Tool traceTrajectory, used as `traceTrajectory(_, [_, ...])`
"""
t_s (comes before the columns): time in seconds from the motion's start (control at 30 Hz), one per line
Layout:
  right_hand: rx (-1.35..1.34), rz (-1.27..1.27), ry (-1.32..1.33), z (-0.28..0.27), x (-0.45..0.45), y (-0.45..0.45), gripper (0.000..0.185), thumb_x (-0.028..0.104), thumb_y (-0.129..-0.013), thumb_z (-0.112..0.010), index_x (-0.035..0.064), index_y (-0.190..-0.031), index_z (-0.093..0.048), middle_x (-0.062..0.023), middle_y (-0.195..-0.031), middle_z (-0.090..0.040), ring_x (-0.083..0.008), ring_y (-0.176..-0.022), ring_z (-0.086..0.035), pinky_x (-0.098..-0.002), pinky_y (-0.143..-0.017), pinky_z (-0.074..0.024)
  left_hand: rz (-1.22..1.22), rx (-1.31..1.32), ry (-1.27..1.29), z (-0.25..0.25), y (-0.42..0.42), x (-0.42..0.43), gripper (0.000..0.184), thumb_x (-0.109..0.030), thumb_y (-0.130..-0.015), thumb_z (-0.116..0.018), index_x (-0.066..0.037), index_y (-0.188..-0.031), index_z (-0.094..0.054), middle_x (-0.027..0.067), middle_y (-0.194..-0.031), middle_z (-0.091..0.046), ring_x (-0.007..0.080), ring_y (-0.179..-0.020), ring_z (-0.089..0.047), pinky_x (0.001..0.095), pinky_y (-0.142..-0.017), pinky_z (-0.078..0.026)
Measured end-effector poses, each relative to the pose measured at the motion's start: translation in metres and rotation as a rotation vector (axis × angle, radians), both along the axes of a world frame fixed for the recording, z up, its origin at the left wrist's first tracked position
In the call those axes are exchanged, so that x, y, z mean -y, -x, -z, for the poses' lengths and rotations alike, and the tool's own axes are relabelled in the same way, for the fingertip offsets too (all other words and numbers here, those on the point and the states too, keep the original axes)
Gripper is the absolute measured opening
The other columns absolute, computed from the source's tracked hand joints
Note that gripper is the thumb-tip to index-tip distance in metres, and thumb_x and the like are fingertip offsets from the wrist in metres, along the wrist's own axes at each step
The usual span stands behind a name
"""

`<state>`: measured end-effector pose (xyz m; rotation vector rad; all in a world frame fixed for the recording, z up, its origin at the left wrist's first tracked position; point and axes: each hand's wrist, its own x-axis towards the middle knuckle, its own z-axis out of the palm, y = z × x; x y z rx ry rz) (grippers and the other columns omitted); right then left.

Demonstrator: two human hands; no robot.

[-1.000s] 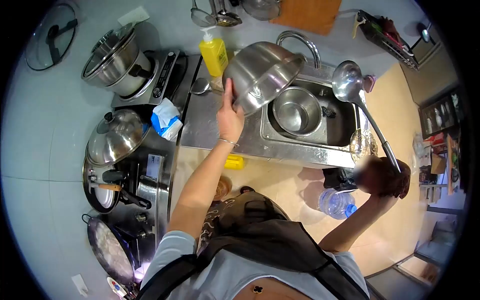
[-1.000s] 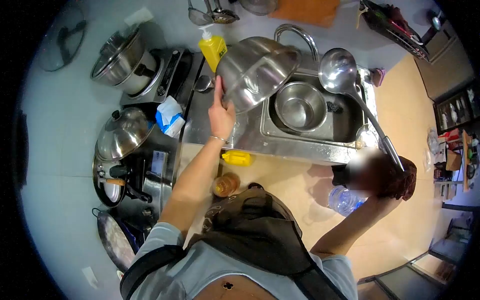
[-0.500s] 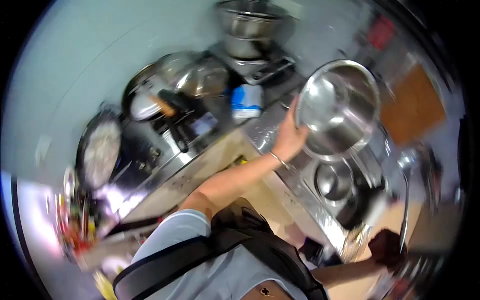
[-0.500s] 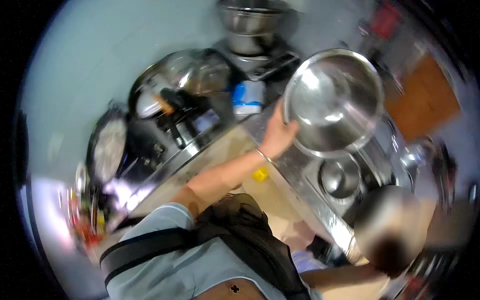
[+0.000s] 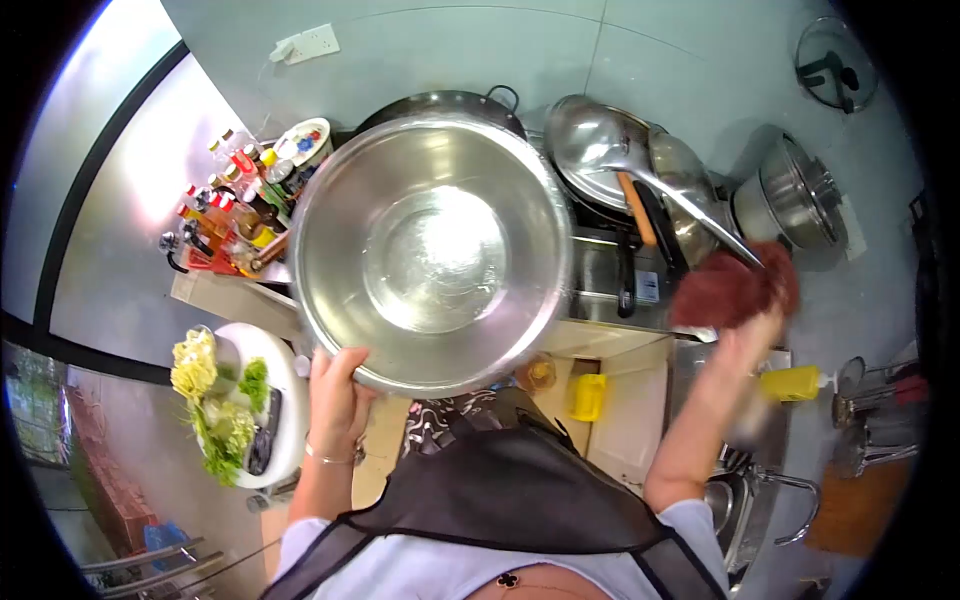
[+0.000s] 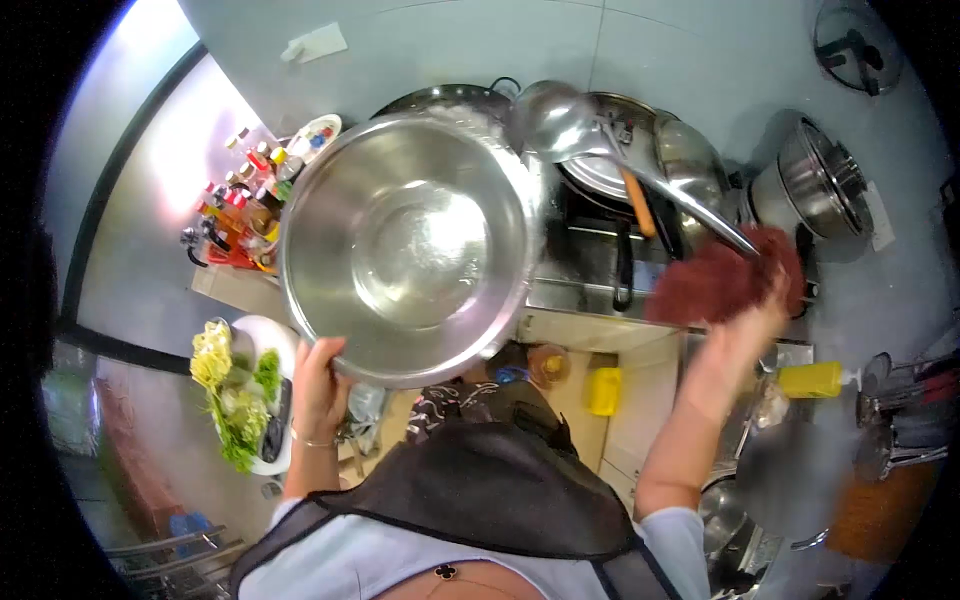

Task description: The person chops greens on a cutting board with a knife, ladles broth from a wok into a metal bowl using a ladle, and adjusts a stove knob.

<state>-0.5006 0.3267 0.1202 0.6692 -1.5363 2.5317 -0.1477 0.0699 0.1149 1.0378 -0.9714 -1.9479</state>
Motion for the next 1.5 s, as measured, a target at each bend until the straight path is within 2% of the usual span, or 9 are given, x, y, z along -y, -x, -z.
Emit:
traceTrajectory(0.07, [0.228,0.247,0.158,0.0,0.109,-0.027,0.02,0.016,-0.085,-0.057,-0.0013,-0.094,-0.059,-0.0076,-0.089,-0.061,-0.0182,-0.079,-0.06,-0.0298,-0.071,-0.05,-0.092,0.006,0.126,0.028,-0.055,0.031,0.018,0.0,-0.079,-0.05,-0.002,-0.098,-0.05,0.0078,-0.088,-0.056,0.0154,-0.074,-0.059,0.0271,-0.055,-0.052])
traceTrajectory(0.13, [0.25,0.186,0.111,0.02,0.174,-0.025,0.019,0.005,-0.08,-0.063,-0.0012,-0.097,-0.057,-0.0069,-0.089,-0.061,-0.0163,-0.079,-0.059,-0.0288,-0.071,-0.0496,-0.224,-0.018,0.116,0.038,-0.093,0.055,0.016,0.001,-0.079,-0.049,-0.002,-0.095,-0.05,0.0074,-0.09,-0.056,0.0159,-0.079,-0.059,0.0301,-0.061,-0.053])
traceTrajectory(0.2, [0.203,0.129,0.04,0.037,0.222,-0.026,0.024,0.003,-0.078,-0.065,-0.0006,-0.099,-0.055,-0.0067,-0.089,-0.061,-0.0152,-0.08,-0.059,-0.0286,-0.071,-0.0492,-0.339,-0.036,0.004,0.031,-0.118,0.075,0.016,0.001,-0.079,-0.049,-0.002,-0.094,-0.05,0.0072,-0.091,-0.056,0.0166,-0.081,-0.059,0.0323,-0.069,-0.053])
traceTrajectory(0.23, [0.142,0.144,-0.006,0.048,0.244,-0.024,0.022,0.003,-0.079,-0.065,0.0003,-0.099,-0.055,-0.0065,-0.089,-0.061,-0.0146,-0.08,-0.058,-0.028,-0.072,-0.0485,-0.305,-0.014,0.153,0.037,-0.131,0.086,0.017,0.0,-0.079,-0.049,-0.002,-0.095,-0.049,0.0074,-0.092,-0.056,0.0169,-0.082,-0.059,0.0312,-0.068,-0.053])
traceTrajectory(0.4, [-0.014,0.35,-0.259,0.062,0.306,-0.023,0.022,0.01,-0.075,-0.07,0.0004,-0.091,-0.057,-0.0064,-0.086,-0.063,-0.0145,-0.078,-0.059,-0.0277,-0.074,-0.0468,-0.436,-0.048,-0.022,0.018,-0.146,0.126,0.019,-0.002,-0.079,-0.05,-0.002,-0.098,-0.048,0.0066,-0.088,-0.056,0.0158,-0.076,-0.06,0.0284,-0.062,-0.053])
traceTrajectory(0.6, [-0.199,0.596,-0.581,0.042,0.333,-0.036,0.025,0.015,-0.074,-0.07,0.0007,-0.089,-0.057,-0.0096,-0.082,-0.065,-0.0182,-0.076,-0.063,-0.0305,-0.073,-0.0483,-0.344,0.083,-0.021,0.026,-0.16,0.172,0.006,-0.009,-0.08,-0.054,-0.006,-0.084,-0.053,0.0002,-0.071,-0.056,0.0095,-0.055,-0.053,0.0221,-0.044,-0.038])
traceTrajectory(0.9, [-0.312,0.595,-0.767,0.032,0.369,-0.022,0.028,0.021,-0.071,-0.071,0.0016,-0.088,-0.059,-0.0109,-0.079,-0.066,-0.0231,-0.075,-0.064,-0.0325,-0.071,-0.0493,-0.379,0.072,-0.094,0.028,-0.152,0.193,0.02,-0.006,-0.078,-0.054,-0.004,-0.097,-0.049,0.001,-0.074,-0.054,0.0092,-0.054,-0.053,0.021,-0.043,-0.042])
traceTrajectory(1.3, [0.078,0.511,-0.49,0.098,0.351,0.097,0.021,0.015,-0.066,-0.07,0.0021,-0.081,-0.065,-0.0088,-0.082,-0.067,-0.02,-0.076,-0.063,-0.0324,-0.071,-0.0481,-0.192,0.064,-0.043,-0.005,-0.141,0.222,0.019,-0.006,-0.083,-0.052,-0.005,-0.101,-0.048,0.0001,-0.075,-0.054,0.0075,-0.054,-0.05,0.0211,-0.043,-0.038])
traceTrajectory(1.5, [0.119,0.509,-0.486,0.045,0.341,0.086,0.018,0.011,-0.07,-0.068,0.001,-0.084,-0.065,-0.0059,-0.084,-0.066,-0.0175,-0.076,-0.061,-0.0298,-0.071,-0.0465,-0.069,0.135,0.053,-0.046,-0.08,0.257,0.017,-0.007,-0.083,-0.053,-0.006,-0.1,-0.049,-0.0002,-0.079,-0.053,0.0052,-0.047,-0.046,0.0179,-0.037,-0.036])
